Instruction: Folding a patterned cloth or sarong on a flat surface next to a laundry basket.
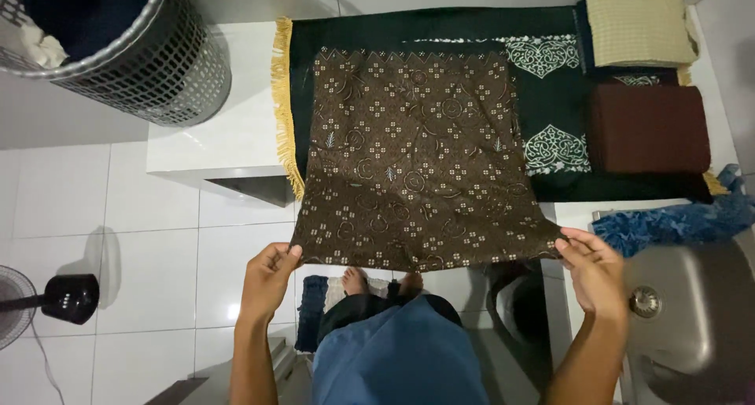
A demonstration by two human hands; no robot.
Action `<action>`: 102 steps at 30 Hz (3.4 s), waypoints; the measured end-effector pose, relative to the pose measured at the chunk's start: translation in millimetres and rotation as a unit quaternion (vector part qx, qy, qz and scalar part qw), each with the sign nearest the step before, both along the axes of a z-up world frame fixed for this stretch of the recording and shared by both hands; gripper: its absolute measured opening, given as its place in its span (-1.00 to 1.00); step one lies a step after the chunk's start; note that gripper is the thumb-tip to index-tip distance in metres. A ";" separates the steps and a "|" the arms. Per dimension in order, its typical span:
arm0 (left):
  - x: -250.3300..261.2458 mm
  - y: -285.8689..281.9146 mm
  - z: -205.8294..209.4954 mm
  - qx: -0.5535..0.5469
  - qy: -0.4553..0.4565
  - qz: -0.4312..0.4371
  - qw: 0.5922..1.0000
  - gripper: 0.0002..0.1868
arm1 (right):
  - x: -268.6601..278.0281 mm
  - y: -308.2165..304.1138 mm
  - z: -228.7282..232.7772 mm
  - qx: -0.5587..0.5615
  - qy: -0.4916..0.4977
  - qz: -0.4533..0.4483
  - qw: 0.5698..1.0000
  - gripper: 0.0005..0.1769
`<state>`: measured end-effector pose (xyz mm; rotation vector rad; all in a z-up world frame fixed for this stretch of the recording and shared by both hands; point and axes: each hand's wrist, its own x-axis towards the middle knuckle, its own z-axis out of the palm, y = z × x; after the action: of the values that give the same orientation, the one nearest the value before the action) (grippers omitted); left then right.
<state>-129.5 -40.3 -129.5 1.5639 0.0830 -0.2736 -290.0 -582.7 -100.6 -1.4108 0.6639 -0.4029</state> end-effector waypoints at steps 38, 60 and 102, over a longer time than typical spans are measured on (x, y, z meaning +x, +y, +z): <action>177.2 -35.2 358.4 0.126 -0.537 0.112 0.826 -0.73 | 169.5 -72.7 345.7 -0.230 -0.432 -0.051 0.870 -0.82; 292.0 -53.9 375.8 -0.064 -0.252 -0.013 0.965 -0.76 | 193.0 -5.2 407.8 -0.175 -0.181 -0.120 0.960 -0.82; 14.5 -2.4 101.0 -0.044 -0.102 0.059 0.992 -0.72 | 1.6 30.0 128.6 -0.348 0.041 -0.043 0.936 -0.56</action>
<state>-114.9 -42.8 -28.4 1.4856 0.0031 -0.0225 -288.4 -552.7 28.0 -2.0820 0.6823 -0.6956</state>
